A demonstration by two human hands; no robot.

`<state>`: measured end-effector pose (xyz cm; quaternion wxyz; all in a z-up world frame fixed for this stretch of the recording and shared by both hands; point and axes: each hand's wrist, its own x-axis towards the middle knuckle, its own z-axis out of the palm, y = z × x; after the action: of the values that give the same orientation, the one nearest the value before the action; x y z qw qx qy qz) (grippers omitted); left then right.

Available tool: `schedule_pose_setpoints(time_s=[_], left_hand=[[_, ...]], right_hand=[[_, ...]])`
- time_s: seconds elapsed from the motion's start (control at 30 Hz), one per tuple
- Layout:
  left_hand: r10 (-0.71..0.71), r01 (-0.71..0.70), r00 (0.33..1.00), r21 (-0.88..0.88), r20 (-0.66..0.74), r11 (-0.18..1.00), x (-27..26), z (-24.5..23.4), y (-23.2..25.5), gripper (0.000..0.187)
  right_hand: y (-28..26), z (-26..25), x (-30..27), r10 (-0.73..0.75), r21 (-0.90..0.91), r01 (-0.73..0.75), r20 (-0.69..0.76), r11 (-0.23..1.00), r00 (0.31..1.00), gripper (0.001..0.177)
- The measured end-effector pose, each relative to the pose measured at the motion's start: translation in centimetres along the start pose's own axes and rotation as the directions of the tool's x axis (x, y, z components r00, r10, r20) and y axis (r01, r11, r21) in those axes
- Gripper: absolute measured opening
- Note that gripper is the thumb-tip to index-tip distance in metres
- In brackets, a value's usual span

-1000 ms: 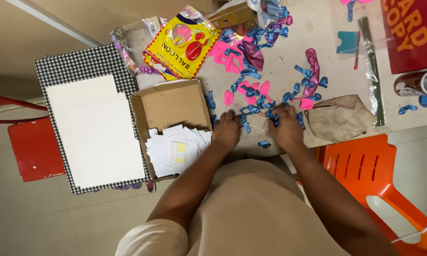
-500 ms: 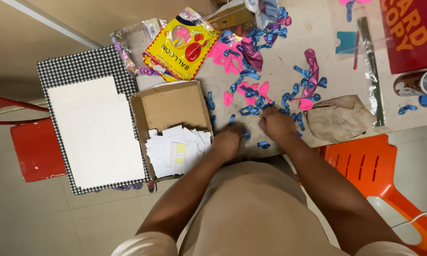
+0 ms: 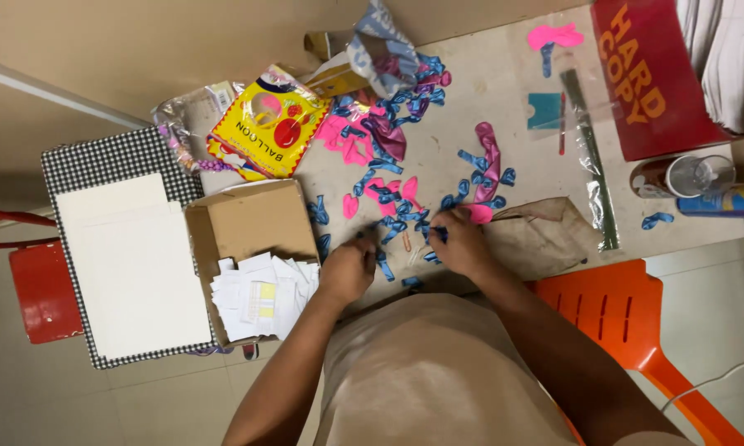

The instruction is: Stapling small paper labels to balloons and placing them into a plastic storage bag.

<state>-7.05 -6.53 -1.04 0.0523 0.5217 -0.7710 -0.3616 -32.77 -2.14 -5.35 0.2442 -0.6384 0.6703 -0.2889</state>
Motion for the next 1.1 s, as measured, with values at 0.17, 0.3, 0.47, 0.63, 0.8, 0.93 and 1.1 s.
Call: schedule_pose_setpoints(time_s=[0.17, 0.3, 0.47, 0.63, 0.8, 0.93, 1.1], left_hand=[[-0.087, 0.069, 0.994, -0.244, -0.063, 0.967, 4.5, 2.2, 4.1, 0.013], [-0.033, -0.007, 0.993, -0.339, -0.111, 0.941, 9.4, 6.5, 5.8, 0.011], [-0.103, 0.091, 0.995, -0.461, -0.001, 0.883, 16.6, 11.5, 8.9, 0.009], [-0.090, 0.065, 0.996, -0.642, -0.007, 0.764, 22.4, 13.4, 11.4, 0.008], [-0.120, 0.127, 0.990, 0.100, -0.069, 0.987, 27.5, 9.2, 16.3, 0.026], [-0.067, 0.042, 0.990, 0.193, 0.125, 0.980, 33.4, 10.8, 19.0, 0.031], [0.162, -0.192, 0.977, 0.245, 0.136, 0.950, 39.8, 12.3, 23.8, 0.055]], right_hand=[[5.9, -2.1, -1.0, 0.065, 0.209, -0.070, 0.030, 0.975, 0.997, 0.021], [14.2, -2.6, -1.6, 0.278, 0.401, -0.328, 0.180, 0.855, 0.944, 0.019], [17.0, -8.4, 0.8, 0.459, 0.424, -0.512, 0.228, 0.747, 0.859, 0.018], [19.2, -10.6, 1.9, 0.630, 0.597, -0.686, 0.354, 0.417, 0.691, 0.019], [21.3, -10.0, 2.5, 0.585, 0.665, -0.671, 0.416, 0.326, 0.696, 0.019], [26.3, -6.7, 0.7, 0.477, 0.681, -0.505, 0.253, 0.530, 0.842, 0.021], [22.7, -8.8, 2.2, 0.648, 0.278, -0.703, 0.272, 0.655, 0.712, 0.025]])
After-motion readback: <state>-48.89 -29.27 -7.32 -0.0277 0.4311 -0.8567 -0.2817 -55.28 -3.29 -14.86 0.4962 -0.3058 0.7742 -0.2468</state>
